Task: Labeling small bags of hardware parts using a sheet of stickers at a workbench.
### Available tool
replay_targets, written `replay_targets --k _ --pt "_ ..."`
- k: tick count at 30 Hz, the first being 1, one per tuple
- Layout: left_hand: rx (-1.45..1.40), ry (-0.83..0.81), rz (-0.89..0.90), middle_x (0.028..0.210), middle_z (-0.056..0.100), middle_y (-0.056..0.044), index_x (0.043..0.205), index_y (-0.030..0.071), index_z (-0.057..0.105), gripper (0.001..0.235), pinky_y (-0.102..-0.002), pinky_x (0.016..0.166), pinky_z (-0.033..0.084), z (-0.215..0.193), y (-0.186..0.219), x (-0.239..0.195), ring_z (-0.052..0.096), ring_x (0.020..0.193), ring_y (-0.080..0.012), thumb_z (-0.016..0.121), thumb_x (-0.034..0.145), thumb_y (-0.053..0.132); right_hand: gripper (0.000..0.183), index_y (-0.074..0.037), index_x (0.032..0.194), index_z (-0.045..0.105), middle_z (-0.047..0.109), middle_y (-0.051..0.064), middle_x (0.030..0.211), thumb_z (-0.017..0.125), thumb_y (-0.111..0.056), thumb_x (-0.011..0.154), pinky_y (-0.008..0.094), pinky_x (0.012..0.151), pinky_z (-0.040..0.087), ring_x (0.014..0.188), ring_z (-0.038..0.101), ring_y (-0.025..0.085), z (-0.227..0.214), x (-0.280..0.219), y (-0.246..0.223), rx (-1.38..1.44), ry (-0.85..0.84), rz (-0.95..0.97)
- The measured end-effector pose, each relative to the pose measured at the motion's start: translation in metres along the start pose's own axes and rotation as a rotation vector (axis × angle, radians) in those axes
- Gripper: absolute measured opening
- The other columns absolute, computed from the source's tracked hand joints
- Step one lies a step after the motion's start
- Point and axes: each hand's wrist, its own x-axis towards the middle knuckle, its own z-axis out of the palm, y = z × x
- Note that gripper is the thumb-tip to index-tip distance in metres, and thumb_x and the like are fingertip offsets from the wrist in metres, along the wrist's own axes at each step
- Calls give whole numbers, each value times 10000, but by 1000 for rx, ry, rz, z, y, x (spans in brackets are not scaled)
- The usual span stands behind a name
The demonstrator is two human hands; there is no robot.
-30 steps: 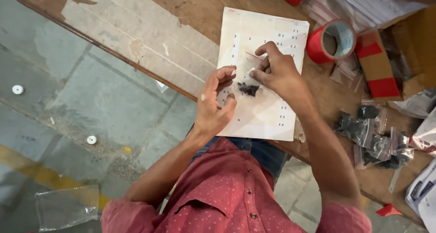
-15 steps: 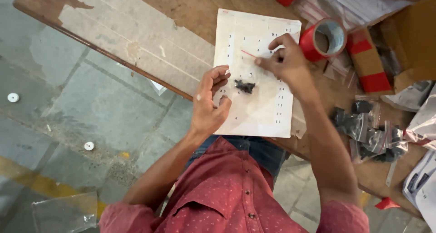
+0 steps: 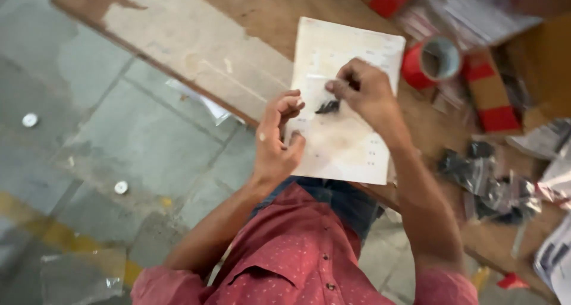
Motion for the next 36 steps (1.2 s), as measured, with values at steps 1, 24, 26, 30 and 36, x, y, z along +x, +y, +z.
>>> replay_targets --k 1,24,26,30,36 --pt "45 29 57 1484 526 -139 1400 35 491 573 -355 1153 508 -3 6 -4 606 1332 -248 534 862 -158 292 -23 988 680 649 112 890 883 -209 890 355 672 498 766 604 187 -1 8 -11 198 -30 57" --pt "-356 -115 -281 1187 683 -34 1263 -6 631 207 -257 1016 488 31 31 -34 616 1117 -109 619 1083 95 250 10 1155 710 690 54 1080 784 -22 919 200 728 526 926 633 72 -29 -130 -63 444 127 81" --pt "-365 -272 -367 1169 691 -26 1252 -3 624 189 -253 993 509 51 29 -42 630 1104 -96 576 1091 83 243 24 1162 695 666 42 1145 752 -4 927 224 828 560 999 667 90 -17 -167 -48 811 269 172" --pt "-294 -489 -446 1121 692 -25 1245 -12 640 187 -254 948 522 88 24 -63 632 1046 -96 555 1089 48 109 23 1058 731 715 55 1064 739 3 951 211 775 562 911 675 96 -6 -227 -34 685 560 410" --pt "76 -721 -204 1184 726 -77 1361 20 597 384 -270 931 554 124 35 -82 696 1060 -152 613 978 -7 45 15 1014 707 686 70 1025 686 -24 1017 257 848 523 943 635 111 39 -324 22 676 866 456"
